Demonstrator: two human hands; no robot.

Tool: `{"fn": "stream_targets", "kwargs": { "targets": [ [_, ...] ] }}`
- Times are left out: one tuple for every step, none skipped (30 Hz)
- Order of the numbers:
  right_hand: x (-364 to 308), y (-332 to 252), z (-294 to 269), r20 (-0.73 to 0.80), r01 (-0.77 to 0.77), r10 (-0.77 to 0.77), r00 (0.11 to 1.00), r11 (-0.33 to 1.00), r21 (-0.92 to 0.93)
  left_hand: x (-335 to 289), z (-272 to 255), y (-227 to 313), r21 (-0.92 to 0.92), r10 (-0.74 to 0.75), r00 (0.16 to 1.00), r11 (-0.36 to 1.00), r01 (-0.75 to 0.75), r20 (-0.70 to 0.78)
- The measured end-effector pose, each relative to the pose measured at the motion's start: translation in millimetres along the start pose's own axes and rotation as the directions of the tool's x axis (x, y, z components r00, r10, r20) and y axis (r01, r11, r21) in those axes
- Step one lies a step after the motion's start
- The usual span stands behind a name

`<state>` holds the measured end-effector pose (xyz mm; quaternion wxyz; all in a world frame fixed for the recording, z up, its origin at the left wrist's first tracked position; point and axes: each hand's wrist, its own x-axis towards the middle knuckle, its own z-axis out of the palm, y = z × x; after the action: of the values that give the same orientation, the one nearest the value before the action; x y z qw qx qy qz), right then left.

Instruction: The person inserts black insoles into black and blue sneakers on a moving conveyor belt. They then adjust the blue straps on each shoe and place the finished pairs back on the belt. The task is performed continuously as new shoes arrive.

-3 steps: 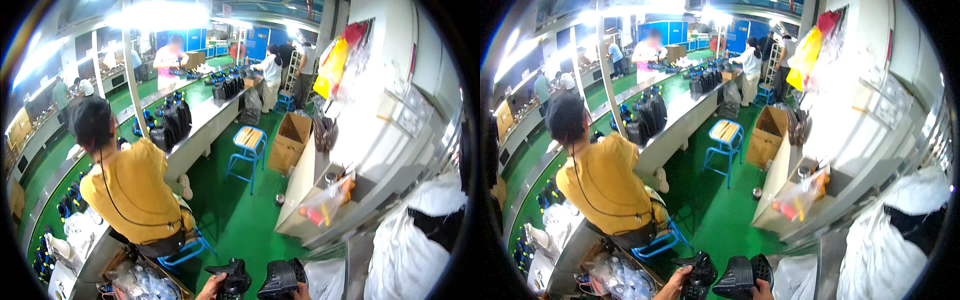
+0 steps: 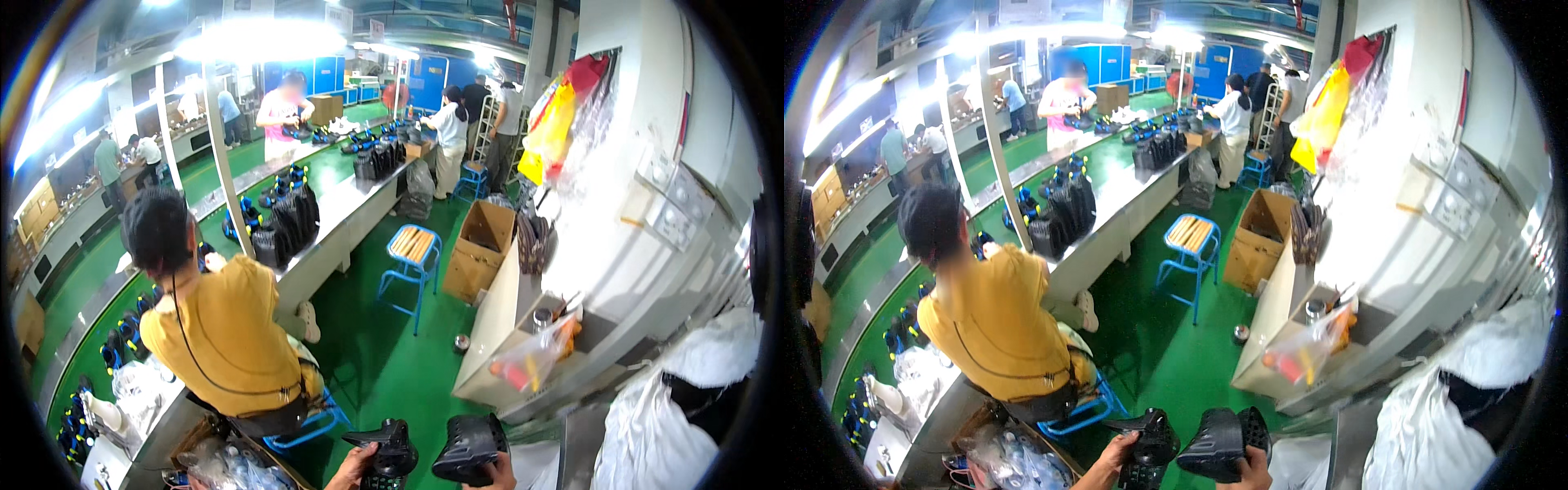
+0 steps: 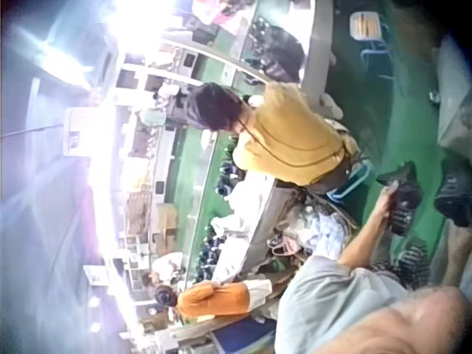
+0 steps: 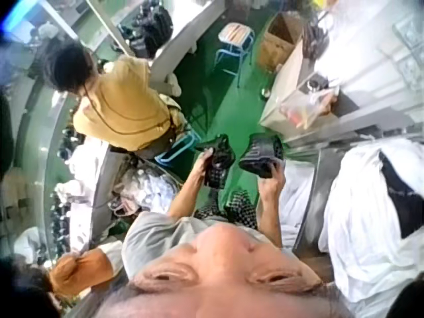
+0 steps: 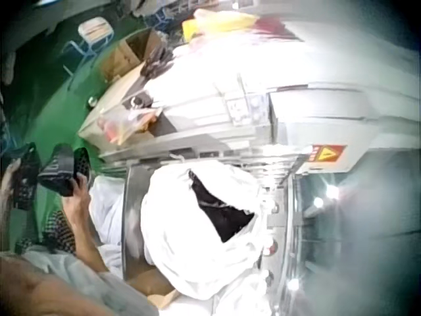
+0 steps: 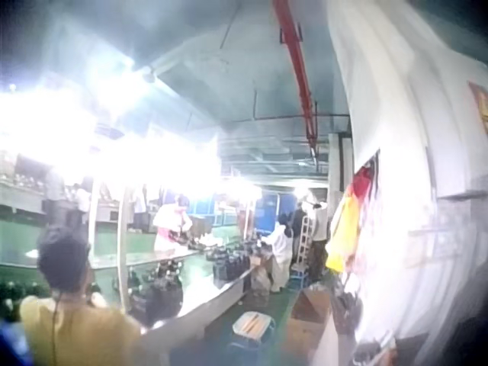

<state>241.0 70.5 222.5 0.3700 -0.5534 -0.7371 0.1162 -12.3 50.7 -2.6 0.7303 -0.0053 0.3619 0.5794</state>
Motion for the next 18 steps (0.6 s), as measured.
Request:
{"fn": "stream_targets", "kwargs": {
  "targets": [
    [34,-18,-5,0.005,-0.054,0.053,0.999,0.998,0.033,-12,25,27,0.028,-0.016,0.998,0.999,0.018,-0.057],
    [64,-12,-3,-0.030,-0.020,0.021,0.999,0.999,0.048,-3,63,46,0.026,0.024,0.999,0.999,-0.023,-0.044],
    [92,-8,-2,-0.012,-0.035,0.036,0.999,0.998,0.047,14,87,67,0.041,0.032,0.998,0.999,-0.029,-0.057],
    [122,-7,-4,-0.008,0.000,0.000,1.000,0.999,0.033,31,109,86,0.056,0.040,0.997,0.998,-0.036,-0.072],
    [150,-9,-3,0.010,0.017,-0.017,1.000,0.999,0.033,41,120,99,0.078,0.043,0.993,0.996,-0.035,-0.113],
    [177,-9,1,0.026,0.038,-0.039,0.999,0.999,0.032,60,125,114,0.058,0.085,0.991,0.995,-0.079,-0.108],
    [198,4,13,0.042,0.060,-0.063,0.997,0.996,0.060,79,129,127,0.037,0.113,0.988,0.993,-0.110,-0.102],
    [224,13,29,0.036,0.105,-0.108,0.993,0.991,0.080,95,132,140,0.016,0.144,0.985,0.990,-0.143,-0.098],
    [250,21,45,0.033,0.141,-0.145,0.989,0.986,0.092,102,150,160,0.019,0.157,0.982,0.988,-0.156,-0.106],
    [275,27,58,0.031,0.177,-0.181,0.983,0.979,0.105,107,162,176,0.023,0.181,0.978,0.984,-0.179,-0.105],
    [299,22,72,-0.028,0.219,-0.217,0.976,0.964,0.152,114,165,189,0.049,0.219,0.964,0.976,-0.213,-0.153],
    [322,18,86,0.006,0.162,-0.167,0.986,0.965,0.208,122,168,204,0.078,0.255,0.946,0.967,-0.244,-0.201],
    [345,13,101,0.044,0.100,-0.115,0.992,0.960,0.260,130,171,222,0.111,0.253,0.933,0.966,-0.232,-0.257],
    [362,11,118,0.091,0.034,-0.065,0.994,0.952,0.305,136,175,240,0.139,0.248,0.916,0.967,-0.214,-0.317],
    [380,10,138,0.168,-0.202,0.123,0.978,0.759,0.619,143,194,255,0.035,0.282,0.911,0.958,-0.285,-0.299],
    [400,15,159,0.150,-0.142,0.066,0.987,0.799,0.585,158,192,270,0.016,0.309,0.905,0.948,-0.319,-0.293],
    [422,23,179,0.130,-0.079,0.009,0.991,0.833,0.548,178,188,285,-0.001,0.335,0.898,0.937,-0.350,-0.285],
    [436,31,197,0.117,-0.027,-0.038,0.992,0.863,0.505,195,180,297,-0.014,0.351,0.893,0.929,-0.370,-0.280]
  ]
}}
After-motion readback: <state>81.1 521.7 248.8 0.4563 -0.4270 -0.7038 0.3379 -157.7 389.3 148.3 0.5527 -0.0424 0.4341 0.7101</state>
